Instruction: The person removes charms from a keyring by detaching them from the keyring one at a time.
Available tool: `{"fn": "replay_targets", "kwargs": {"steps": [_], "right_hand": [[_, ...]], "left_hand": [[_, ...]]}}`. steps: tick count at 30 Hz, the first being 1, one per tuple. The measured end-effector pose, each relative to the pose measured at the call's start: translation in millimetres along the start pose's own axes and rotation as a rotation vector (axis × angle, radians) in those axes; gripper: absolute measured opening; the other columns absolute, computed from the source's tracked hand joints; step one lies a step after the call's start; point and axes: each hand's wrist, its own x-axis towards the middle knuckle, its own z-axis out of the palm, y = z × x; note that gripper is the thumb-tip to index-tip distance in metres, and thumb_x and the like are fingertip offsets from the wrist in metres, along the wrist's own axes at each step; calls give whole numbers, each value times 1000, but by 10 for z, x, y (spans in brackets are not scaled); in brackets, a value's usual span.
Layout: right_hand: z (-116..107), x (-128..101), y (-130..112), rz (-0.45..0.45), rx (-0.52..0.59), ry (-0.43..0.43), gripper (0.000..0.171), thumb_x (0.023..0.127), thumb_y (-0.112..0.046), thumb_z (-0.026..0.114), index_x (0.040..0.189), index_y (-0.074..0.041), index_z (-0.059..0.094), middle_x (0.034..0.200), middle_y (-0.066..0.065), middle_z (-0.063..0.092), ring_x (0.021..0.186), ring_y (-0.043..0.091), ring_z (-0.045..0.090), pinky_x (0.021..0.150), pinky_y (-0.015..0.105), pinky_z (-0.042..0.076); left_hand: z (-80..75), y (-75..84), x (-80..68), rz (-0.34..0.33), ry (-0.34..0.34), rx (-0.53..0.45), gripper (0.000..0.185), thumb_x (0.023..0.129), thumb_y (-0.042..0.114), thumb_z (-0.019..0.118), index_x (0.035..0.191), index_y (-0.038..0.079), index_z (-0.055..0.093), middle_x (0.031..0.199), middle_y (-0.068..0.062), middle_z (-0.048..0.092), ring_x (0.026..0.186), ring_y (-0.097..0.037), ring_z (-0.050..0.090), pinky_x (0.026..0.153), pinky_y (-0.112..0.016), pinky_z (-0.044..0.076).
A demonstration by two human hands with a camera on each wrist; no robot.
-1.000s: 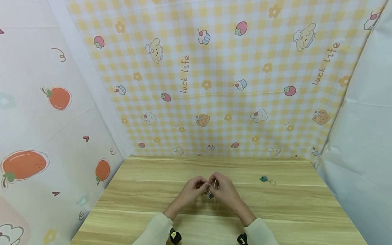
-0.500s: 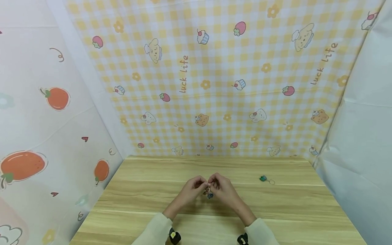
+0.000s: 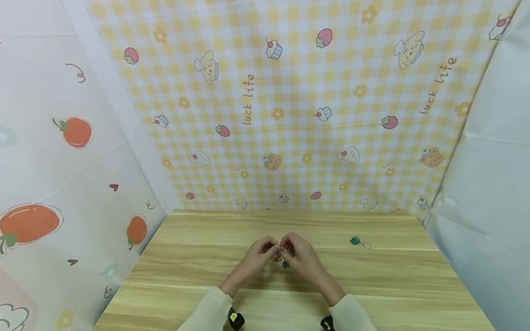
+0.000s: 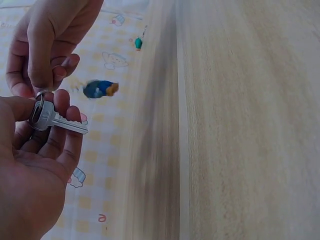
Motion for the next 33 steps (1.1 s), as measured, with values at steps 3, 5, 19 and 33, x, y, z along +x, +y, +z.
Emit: {"fn": "replay_targets", "kwargs": {"steps": [3,5,19,33], "right_hand": [[7,-4,7,-5,-6,2,31,87,15,76,100,-11,66,86,-6,65,72,-2,56,60,19,53],[10,-4,4,-3,-3,-1,31,87,15,76,101,-10,65,88,-6,64,73,-1,57,60,20,53],[-20,-11,-35,193,182,-103,22,96,9,68,108,-8,65,99,4,68,85,8,64,73,26,58],[-20,-21,-33,298,259,-94,18,96,8,67,103,-8,66,95,2,67,81,6,62,73,24,57]], "left_hand": [[3,-1,-1,3,7,10,23,112,29,58,111,9,69,106,-8,74,90,-12,69,87,-46,60],[-1,-2,-3,3,11,18,22,112,28,58,111,9,69,106,-7,74,91,-12,68,86,-44,59],[-15,-8,-16,-1,-1,16,25,113,31,56,112,8,67,103,-5,70,88,-12,63,80,-38,56],[-4,12,-20,8,-8,-6,25,113,29,55,114,7,66,105,-6,69,90,-11,64,83,-39,56]]}}
